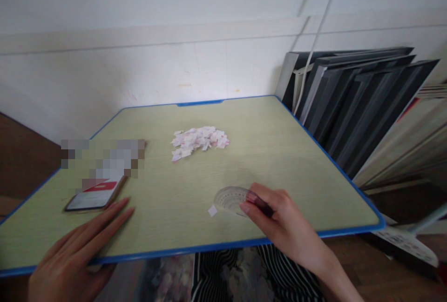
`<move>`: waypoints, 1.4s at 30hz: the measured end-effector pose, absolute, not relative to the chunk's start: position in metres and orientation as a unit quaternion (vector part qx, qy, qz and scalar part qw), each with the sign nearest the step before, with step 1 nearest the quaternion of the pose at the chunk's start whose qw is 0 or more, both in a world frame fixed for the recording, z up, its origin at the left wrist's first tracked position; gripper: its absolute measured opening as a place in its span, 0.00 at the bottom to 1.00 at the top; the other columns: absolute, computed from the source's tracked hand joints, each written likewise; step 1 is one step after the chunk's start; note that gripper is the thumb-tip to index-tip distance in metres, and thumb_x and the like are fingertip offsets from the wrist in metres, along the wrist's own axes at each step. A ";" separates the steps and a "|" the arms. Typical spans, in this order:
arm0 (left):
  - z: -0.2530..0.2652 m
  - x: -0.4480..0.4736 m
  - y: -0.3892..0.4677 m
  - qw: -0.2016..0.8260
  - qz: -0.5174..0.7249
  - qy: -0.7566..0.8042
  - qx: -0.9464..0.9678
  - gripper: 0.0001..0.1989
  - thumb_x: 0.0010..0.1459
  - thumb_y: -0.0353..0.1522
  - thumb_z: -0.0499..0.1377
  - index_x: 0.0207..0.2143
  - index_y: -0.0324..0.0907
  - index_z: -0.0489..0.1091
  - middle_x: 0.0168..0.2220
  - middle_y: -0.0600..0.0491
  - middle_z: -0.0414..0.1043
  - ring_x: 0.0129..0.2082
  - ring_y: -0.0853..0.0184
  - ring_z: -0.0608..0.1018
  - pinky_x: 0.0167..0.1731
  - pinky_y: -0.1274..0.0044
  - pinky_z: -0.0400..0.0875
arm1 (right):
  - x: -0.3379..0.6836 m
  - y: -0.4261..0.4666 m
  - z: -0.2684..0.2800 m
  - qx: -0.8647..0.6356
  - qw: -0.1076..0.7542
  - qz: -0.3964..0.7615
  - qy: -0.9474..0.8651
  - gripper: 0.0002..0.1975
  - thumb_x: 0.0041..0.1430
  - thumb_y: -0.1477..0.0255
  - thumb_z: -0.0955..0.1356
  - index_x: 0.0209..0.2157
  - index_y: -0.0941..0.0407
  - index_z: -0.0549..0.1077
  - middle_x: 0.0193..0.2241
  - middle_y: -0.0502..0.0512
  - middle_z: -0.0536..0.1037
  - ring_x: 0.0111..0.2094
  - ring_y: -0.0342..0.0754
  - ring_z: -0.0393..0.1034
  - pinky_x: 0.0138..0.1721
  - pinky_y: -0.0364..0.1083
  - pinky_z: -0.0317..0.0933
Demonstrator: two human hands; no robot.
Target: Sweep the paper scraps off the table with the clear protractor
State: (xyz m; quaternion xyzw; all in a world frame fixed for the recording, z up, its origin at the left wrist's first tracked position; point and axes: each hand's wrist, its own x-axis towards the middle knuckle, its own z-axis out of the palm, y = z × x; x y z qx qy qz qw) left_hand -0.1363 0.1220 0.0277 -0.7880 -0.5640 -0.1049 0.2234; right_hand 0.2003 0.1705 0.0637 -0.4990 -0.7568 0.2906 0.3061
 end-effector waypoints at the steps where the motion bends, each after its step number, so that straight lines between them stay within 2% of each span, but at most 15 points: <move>1: 0.028 -0.136 0.122 0.226 -0.104 -0.563 -0.788 0.29 0.51 0.23 0.49 0.57 0.44 0.56 0.55 0.48 0.68 0.48 0.58 0.74 0.45 0.66 0.68 | 0.200 0.170 0.064 -0.497 0.302 0.296 -0.758 0.15 0.62 0.68 0.61 0.21 0.54 0.59 0.15 0.45 0.59 0.17 0.39 0.54 0.18 0.41 0.47; 9: 0.028 -0.136 0.122 0.233 -0.097 -0.564 -0.786 0.29 0.52 0.23 0.48 0.57 0.44 0.56 0.55 0.47 0.68 0.47 0.58 0.74 0.45 0.66 0.68 | 0.197 0.173 0.065 -0.512 0.325 0.262 -0.751 0.14 0.62 0.69 0.61 0.22 0.54 0.59 0.16 0.45 0.63 0.17 0.40 0.57 0.18 0.41 0.48; 18: 0.027 -0.139 0.124 0.232 -0.103 -0.553 -0.794 0.29 0.51 0.24 0.49 0.58 0.43 0.56 0.56 0.47 0.67 0.48 0.59 0.73 0.44 0.67 0.67 | 0.200 0.169 0.066 -0.505 0.320 0.268 -0.756 0.15 0.62 0.70 0.61 0.21 0.54 0.58 0.14 0.44 0.58 0.16 0.39 0.53 0.17 0.41 0.46; 32: 0.026 -0.137 0.122 0.227 -0.104 -0.559 -0.790 0.29 0.51 0.23 0.48 0.57 0.43 0.57 0.56 0.48 0.66 0.49 0.59 0.71 0.45 0.67 0.67 | 0.201 0.169 0.062 -0.458 0.297 0.278 -0.790 0.14 0.62 0.70 0.62 0.22 0.54 0.59 0.16 0.44 0.60 0.17 0.38 0.57 0.19 0.39 0.50; 37: 0.026 -0.137 0.122 0.222 -0.109 -0.562 -0.789 0.28 0.52 0.24 0.48 0.57 0.44 0.57 0.56 0.49 0.67 0.49 0.59 0.72 0.45 0.67 0.67 | 0.202 0.170 0.064 -0.490 0.325 0.250 -0.770 0.15 0.62 0.71 0.61 0.21 0.54 0.58 0.15 0.43 0.58 0.15 0.38 0.54 0.17 0.40 0.47; 42: 0.027 -0.137 0.121 0.225 -0.106 -0.562 -0.789 0.28 0.52 0.24 0.48 0.57 0.43 0.58 0.56 0.48 0.67 0.48 0.59 0.72 0.44 0.66 0.68 | 0.203 0.167 0.065 -0.474 0.303 0.257 -0.786 0.16 0.62 0.70 0.62 0.20 0.55 0.58 0.15 0.44 0.58 0.17 0.38 0.55 0.19 0.40 0.48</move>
